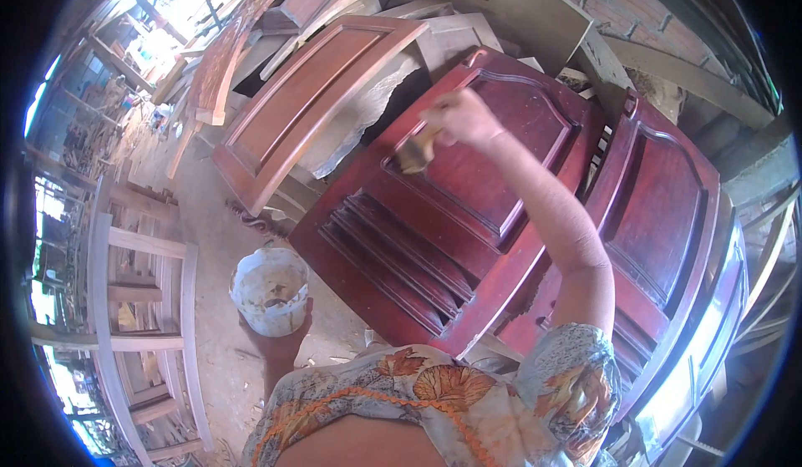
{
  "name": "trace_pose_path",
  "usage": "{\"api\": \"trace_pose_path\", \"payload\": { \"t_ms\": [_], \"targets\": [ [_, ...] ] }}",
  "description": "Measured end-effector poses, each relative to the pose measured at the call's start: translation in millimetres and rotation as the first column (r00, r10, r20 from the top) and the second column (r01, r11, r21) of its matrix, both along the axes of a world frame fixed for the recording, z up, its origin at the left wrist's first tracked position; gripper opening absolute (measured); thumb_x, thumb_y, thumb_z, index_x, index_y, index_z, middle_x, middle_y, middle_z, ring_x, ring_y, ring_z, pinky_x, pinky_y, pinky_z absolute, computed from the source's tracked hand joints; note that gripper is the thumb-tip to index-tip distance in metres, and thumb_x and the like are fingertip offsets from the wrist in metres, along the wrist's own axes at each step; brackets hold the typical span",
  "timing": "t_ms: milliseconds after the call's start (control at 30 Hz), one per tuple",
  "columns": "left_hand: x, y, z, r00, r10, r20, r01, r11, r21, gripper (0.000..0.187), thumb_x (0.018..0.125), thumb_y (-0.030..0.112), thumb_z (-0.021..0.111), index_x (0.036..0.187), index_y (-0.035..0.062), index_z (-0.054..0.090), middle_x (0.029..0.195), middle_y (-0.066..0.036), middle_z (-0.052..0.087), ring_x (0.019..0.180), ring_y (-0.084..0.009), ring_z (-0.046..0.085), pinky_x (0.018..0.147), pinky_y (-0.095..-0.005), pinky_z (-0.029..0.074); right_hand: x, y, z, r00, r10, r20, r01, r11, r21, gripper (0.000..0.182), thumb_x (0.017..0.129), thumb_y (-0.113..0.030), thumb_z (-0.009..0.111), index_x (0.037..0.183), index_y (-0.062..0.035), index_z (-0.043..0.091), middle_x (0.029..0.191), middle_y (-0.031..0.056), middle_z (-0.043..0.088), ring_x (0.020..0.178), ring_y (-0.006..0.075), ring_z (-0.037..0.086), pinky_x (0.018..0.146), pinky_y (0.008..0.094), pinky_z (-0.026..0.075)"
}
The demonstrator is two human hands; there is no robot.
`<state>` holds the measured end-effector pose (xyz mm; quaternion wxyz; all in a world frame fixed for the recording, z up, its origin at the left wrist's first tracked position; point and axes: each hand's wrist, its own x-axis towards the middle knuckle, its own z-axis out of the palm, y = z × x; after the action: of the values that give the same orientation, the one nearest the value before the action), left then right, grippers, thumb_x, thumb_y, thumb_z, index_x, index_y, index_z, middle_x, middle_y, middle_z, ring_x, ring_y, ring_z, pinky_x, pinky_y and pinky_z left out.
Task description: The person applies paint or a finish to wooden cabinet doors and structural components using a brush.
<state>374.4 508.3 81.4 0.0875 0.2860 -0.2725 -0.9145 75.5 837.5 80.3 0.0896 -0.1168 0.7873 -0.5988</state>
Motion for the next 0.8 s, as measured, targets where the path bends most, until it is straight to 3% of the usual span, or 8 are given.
{"api": "trace_pose_path", "payload": {
  "t_ms": [167,233,300,367,433,533,667,800],
  "targets": [
    [5,-6,-6,0.999,-0.036,0.007,0.036,0.998,-0.054,0.11,0.052,0.01,0.089,0.137,0.0035,0.019,0.126,-0.016,0.041,0.111,-0.0251,0.051,0.088,-0.0382,0.05,-61,119,-40,0.905,-0.424,-0.033,0.416,0.898,-0.146,0.027,0.084,-0.022,0.067,0.094,0.0033,0.069,0.078,0.0107,0.069,0.055,0.0129,0.063,0.048,0.0252,0.051],
    [4,-2,-3,0.999,-0.042,0.022,0.044,0.995,-0.085,0.109,0.052,0.009,0.089,0.137,0.0039,0.021,0.126,-0.016,0.042,0.11,-0.025,0.052,0.087,-0.0385,0.051,-77,160,-46,0.8,-0.578,-0.16,0.598,0.79,0.138,0.029,0.083,-0.03,0.066,0.093,-0.0032,0.071,0.081,0.0115,0.07,0.062,0.0197,0.067,0.058,0.0309,0.054],
    [3,3,0,0.998,-0.048,0.038,0.052,0.992,-0.117,0.107,0.052,0.008,0.089,0.136,0.0043,0.022,0.125,-0.015,0.042,0.109,-0.025,0.053,0.085,-0.0387,0.052,-68,172,-40,0.671,-0.482,-0.563,0.738,0.502,0.45,0.031,0.082,-0.039,0.062,0.091,-0.0111,0.072,0.083,0.0107,0.07,0.076,0.0282,0.068,0.072,0.037,0.053],
    [2,5,3,0.997,-0.051,0.051,0.058,0.987,-0.15,0.106,0.052,0.008,0.089,0.136,0.0046,0.024,0.124,-0.015,0.043,0.108,-0.0249,0.053,0.084,-0.0389,0.052,-57,167,-38,0.647,-0.534,-0.544,0.763,0.437,0.477,0.032,0.082,-0.043,0.058,0.09,-0.0145,0.072,0.086,0.0103,0.07,0.087,0.0325,0.066,0.079,0.0425,0.05],
    [2,4,2,0.996,-0.059,0.062,0.069,0.983,-0.168,0.105,0.052,0.007,0.088,0.136,0.0048,0.025,0.124,-0.014,0.043,0.107,-0.0249,0.054,0.083,-0.039,0.053,-30,140,-32,0.769,-0.306,-0.562,0.639,0.386,0.665,0.032,0.084,-0.044,0.058,0.087,-0.0152,0.072,0.087,0.0086,0.07,0.085,0.0294,0.067,0.076,0.0431,0.05],
    [1,2,-8,0.995,-0.102,-0.015,0.099,0.984,-0.151,0.103,0.053,0.001,0.086,0.136,0.0085,0.025,0.121,-0.014,0.046,0.103,-0.0273,0.057,0.077,-0.0427,0.056,29,78,-15,0.849,-0.12,-0.514,0.476,0.594,0.649,0.033,0.086,-0.043,0.059,0.083,-0.0134,0.071,0.082,0.0096,0.07,0.081,0.028,0.068,0.076,0.0431,0.05],
    [-3,-7,-26,0.979,-0.176,-0.103,0.17,0.983,-0.065,0.077,0.075,0.042,0.069,0.134,0.0098,0.033,0.122,-0.016,0.049,0.1,-0.036,0.059,0.069,-0.0455,0.058,97,24,16,0.955,0.05,-0.292,0.068,0.922,0.381,0.025,0.084,-0.032,0.066,0.089,-0.0082,0.071,0.077,0.0119,0.069,0.077,0.0234,0.069,0.076,0.0355,0.052],
    [-8,-13,-36,0.97,-0.241,-0.026,0.241,0.97,-0.02,0.082,0.081,0.073,0.033,0.132,0.0092,0.04,0.125,-0.018,0.05,0.102,-0.0406,0.059,0.067,-0.0457,0.058,90,35,10,0.992,0.006,-0.129,0.018,0.982,0.187,0.023,0.085,-0.025,0.066,0.092,-0.0038,0.071,0.077,0.0114,0.07,0.064,0.0174,0.068,0.061,0.0302,0.053]
  ]
}}
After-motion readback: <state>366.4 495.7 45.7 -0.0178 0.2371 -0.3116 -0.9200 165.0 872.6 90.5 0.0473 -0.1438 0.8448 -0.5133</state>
